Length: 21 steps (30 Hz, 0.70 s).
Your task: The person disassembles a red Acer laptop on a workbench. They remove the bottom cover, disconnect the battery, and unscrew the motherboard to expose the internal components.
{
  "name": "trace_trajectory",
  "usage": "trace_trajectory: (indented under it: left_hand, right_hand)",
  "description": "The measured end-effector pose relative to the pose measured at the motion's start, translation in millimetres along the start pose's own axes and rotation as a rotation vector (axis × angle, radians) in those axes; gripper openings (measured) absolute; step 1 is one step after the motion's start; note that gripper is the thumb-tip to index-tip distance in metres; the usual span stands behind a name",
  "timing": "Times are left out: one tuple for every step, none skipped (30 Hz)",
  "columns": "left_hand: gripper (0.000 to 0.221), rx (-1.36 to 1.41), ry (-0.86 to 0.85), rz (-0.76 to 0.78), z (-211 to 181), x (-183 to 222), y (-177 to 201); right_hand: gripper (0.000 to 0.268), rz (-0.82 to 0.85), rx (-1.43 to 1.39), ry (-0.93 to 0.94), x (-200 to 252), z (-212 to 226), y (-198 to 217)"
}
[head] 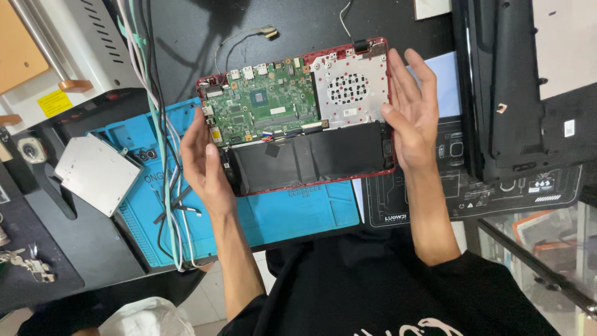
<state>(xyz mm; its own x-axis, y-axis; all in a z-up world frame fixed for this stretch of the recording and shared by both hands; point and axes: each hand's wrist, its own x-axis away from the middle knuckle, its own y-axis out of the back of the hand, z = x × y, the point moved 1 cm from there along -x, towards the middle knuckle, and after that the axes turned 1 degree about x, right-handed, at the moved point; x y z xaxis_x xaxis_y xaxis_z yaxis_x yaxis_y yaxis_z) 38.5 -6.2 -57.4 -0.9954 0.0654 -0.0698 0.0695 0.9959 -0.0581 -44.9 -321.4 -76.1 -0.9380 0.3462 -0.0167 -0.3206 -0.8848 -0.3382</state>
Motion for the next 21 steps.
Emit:
trace_trajectory:
  left_hand:
    - [0.047,0.023,0.003,0.003,0,3,-1]
    - [0.046,0.035,0.009,0.002,0,6,-2]
    - [0.045,0.051,0.011,0.001,1,7,-4]
    - [0.045,0.066,0.013,0.0,1,7,-6]
    - [0.045,0.06,0.012,0.004,1,9,-7]
    - [0.044,0.054,0.012,0.009,1,9,-8]
    - [0.044,0.047,0.008,0.014,0,9,-9]
    - [0.044,0.058,0.015,0.01,0,9,-9]
    - [0.044,0.068,0.024,0.006,-1,9,-9]
    - [0.044,0.078,0.033,0.003,-2,10,-10]
    - [0.044,0.075,0.031,0.009,-2,10,-10]
    - [0.044,0.071,0.029,0.016,-2,10,-11]
    - [0.044,0.065,0.026,0.02,-3,11,-11]
    - [0.044,0.052,0.022,0.021,-4,11,-12]
    - [0.044,0.038,0.018,0.022,-4,12,-12]
    - [0.044,0.025,0.014,0.023,-4,13,-13]
    - [0.043,0.047,0.028,0.013,-4,13,-12]
    - [0.043,0.069,0.043,0.004,-3,13,-12]
    - [0.042,0.09,0.057,-0.008,-3,13,-12]
    - [0.041,0.094,0.056,-0.009,-2,13,-12]
    - [0.04,0.095,0.054,-0.012,-2,14,-11]
  right_hand:
    - [0.071,-0.004,-0.014,0.001,0,2,2]
    - [0.071,-0.008,-0.029,0.002,2,4,3]
    - [0.071,-0.012,-0.026,0.002,2,6,4]
    - [0.071,-0.016,-0.023,0.002,2,8,5]
    - [0.07,-0.017,-0.021,-0.001,3,9,6]
    - [0.07,-0.019,-0.041,-0.005,3,10,8]
    - [0.07,-0.02,-0.063,-0.007,1,10,8]
    - [0.07,-0.021,-0.085,-0.008,0,10,9]
    - [0.07,-0.026,-0.096,-0.014,1,10,10]
    - [0.07,-0.032,-0.107,-0.019,1,10,11]
    - [0.07,-0.036,-0.118,-0.022,1,9,12]
    - [0.071,-0.042,-0.111,-0.026,2,9,13]
    - [0.072,-0.047,-0.107,-0.031,2,9,13]
    - [0.073,-0.052,-0.102,-0.036,3,8,13]
    - [0.073,-0.053,-0.098,-0.035,4,8,14]
    - [0.073,-0.054,-0.094,-0.035,5,6,14]
    - [0.072,-0.052,-0.091,-0.036,5,5,14]
    - [0.071,-0.056,-0.087,-0.033,5,4,15]
    - [0.07,-0.058,-0.085,-0.032,4,2,15]
    - [0.07,-0.061,-0.082,-0.03,4,1,15]
    - [0.069,-0.059,-0.076,-0.031,4,0,15]
